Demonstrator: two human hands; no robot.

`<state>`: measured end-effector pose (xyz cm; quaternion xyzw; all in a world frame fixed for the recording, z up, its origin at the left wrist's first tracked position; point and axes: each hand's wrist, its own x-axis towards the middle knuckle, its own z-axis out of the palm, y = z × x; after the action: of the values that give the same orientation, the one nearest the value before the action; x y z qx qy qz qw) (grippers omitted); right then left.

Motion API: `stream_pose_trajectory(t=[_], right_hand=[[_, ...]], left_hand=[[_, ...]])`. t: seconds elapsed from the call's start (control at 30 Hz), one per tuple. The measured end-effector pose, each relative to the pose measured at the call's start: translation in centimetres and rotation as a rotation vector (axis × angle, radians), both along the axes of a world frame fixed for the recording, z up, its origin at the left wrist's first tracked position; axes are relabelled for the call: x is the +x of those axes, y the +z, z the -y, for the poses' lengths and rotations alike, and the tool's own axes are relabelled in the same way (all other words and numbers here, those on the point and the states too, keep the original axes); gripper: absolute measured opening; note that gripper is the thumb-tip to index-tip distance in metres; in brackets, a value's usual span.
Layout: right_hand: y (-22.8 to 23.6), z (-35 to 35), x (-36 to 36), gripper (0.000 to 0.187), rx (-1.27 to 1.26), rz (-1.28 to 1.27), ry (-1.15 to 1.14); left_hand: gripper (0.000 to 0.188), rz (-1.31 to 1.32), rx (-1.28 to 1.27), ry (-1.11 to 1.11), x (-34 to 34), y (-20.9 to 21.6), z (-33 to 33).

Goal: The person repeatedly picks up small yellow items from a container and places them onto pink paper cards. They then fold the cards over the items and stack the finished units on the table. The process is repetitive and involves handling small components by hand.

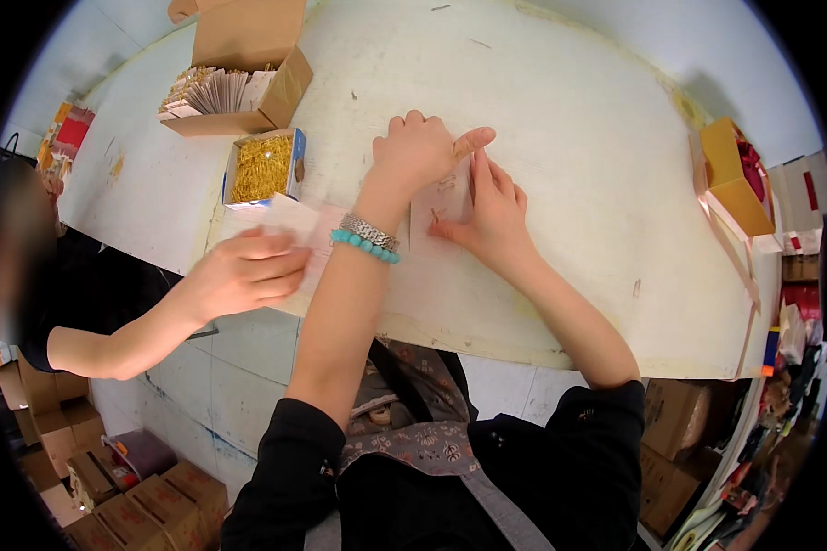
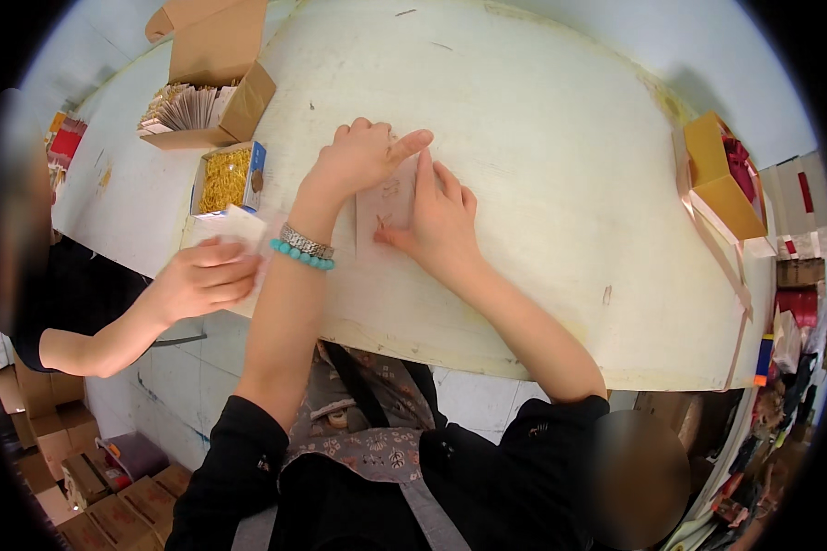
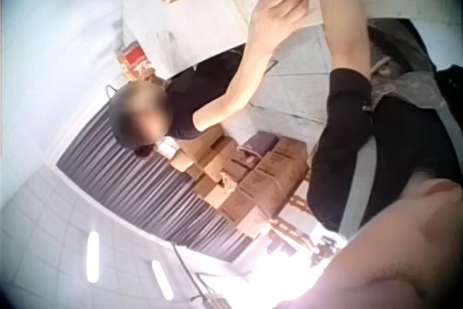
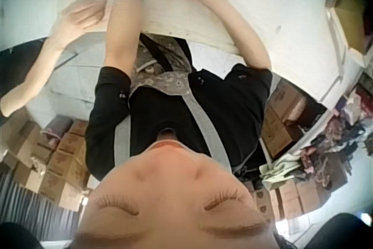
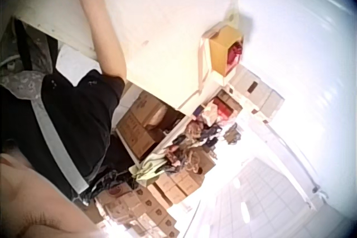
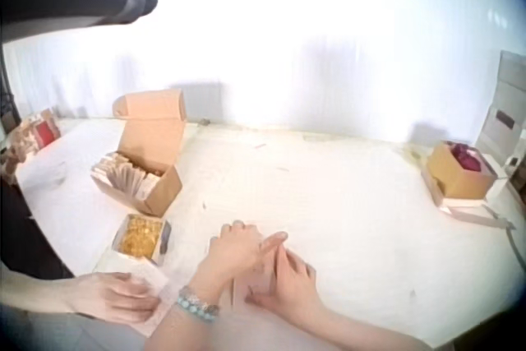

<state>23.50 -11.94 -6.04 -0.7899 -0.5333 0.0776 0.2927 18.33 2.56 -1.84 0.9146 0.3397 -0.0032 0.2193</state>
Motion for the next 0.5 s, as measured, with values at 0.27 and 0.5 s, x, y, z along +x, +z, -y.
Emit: stream_pose_trajectory(t=[0.27, 0.5], right_hand=[[0.4, 0.2, -0.1, 0.108, -0.024, -0.033, -0.015], [1.7, 0.0, 0.1, 0.109, -0.102, -0.203, 0.046]], left_hand=[[0.081, -0.035, -0.315, -0.188, -2.7, 0.9, -1.8], [0.095, 0.003, -0.337, -0.128, -3.7, 0.6, -1.5]])
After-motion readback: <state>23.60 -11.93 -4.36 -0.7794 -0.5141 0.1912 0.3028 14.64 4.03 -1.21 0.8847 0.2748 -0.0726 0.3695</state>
